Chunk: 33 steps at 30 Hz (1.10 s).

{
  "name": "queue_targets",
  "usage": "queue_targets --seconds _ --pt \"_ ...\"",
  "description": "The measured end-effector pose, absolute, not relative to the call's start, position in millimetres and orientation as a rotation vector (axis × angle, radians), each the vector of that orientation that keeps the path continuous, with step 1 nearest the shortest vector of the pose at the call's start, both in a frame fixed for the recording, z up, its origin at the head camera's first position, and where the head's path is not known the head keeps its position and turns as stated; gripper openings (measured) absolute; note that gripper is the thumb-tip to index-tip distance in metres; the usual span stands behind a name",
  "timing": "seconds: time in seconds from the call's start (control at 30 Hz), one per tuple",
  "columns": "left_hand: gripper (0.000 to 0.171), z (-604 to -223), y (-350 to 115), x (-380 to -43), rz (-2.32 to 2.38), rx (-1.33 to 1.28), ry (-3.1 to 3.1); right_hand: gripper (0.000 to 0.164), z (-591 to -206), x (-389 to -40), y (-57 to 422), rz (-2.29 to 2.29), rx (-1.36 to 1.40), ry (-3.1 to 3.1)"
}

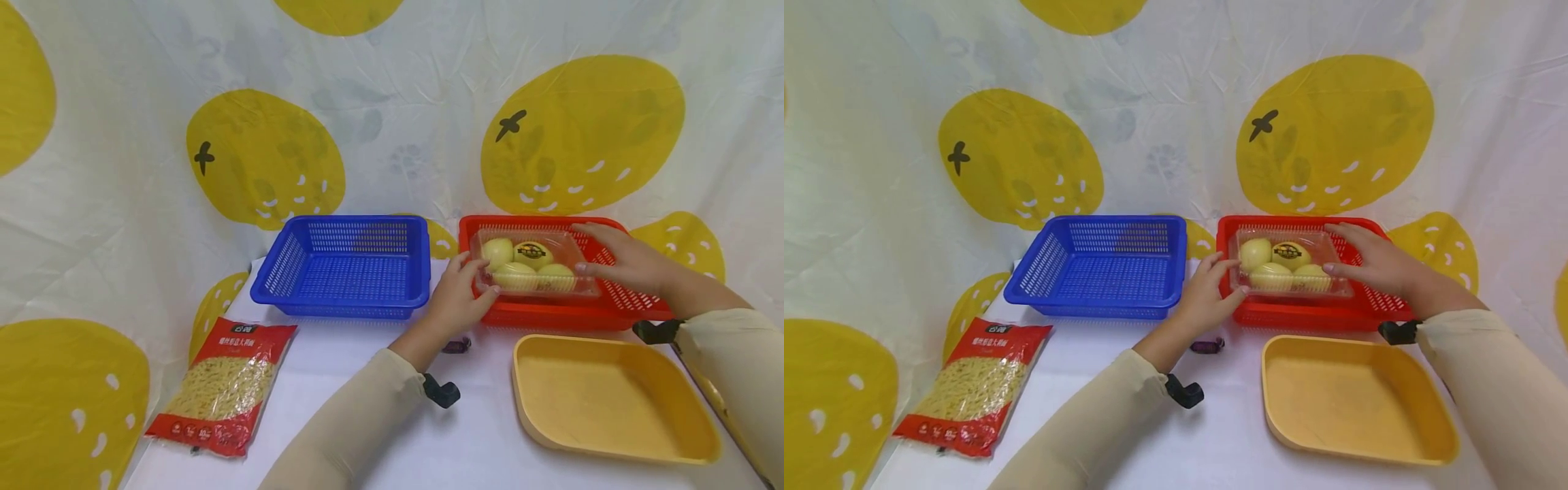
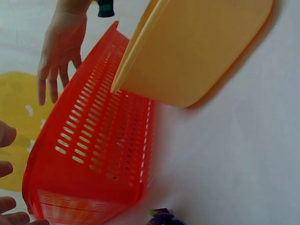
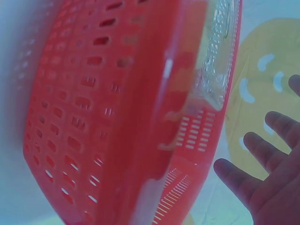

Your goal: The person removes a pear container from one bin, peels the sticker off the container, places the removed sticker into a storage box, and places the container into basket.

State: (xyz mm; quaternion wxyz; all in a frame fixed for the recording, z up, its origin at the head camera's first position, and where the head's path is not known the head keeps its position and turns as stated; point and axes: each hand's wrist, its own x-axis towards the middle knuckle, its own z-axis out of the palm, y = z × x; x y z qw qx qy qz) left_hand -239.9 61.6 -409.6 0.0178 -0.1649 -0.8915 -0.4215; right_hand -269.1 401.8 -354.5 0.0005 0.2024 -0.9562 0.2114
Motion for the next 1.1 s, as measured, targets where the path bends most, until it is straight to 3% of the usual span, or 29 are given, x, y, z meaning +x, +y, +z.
queue_targets --seconds 0.77,1.1 --pt "0.051 -436 69 -240 -1.517 -0.300 -2.705 0.084 -370 -302 417 0.651 0.573 -3.024" --pt "0.054 -444 70 -238 -1.625 -0.241 -2.700 0.082 -357 -305 417 0.650 0.558 -3.096"
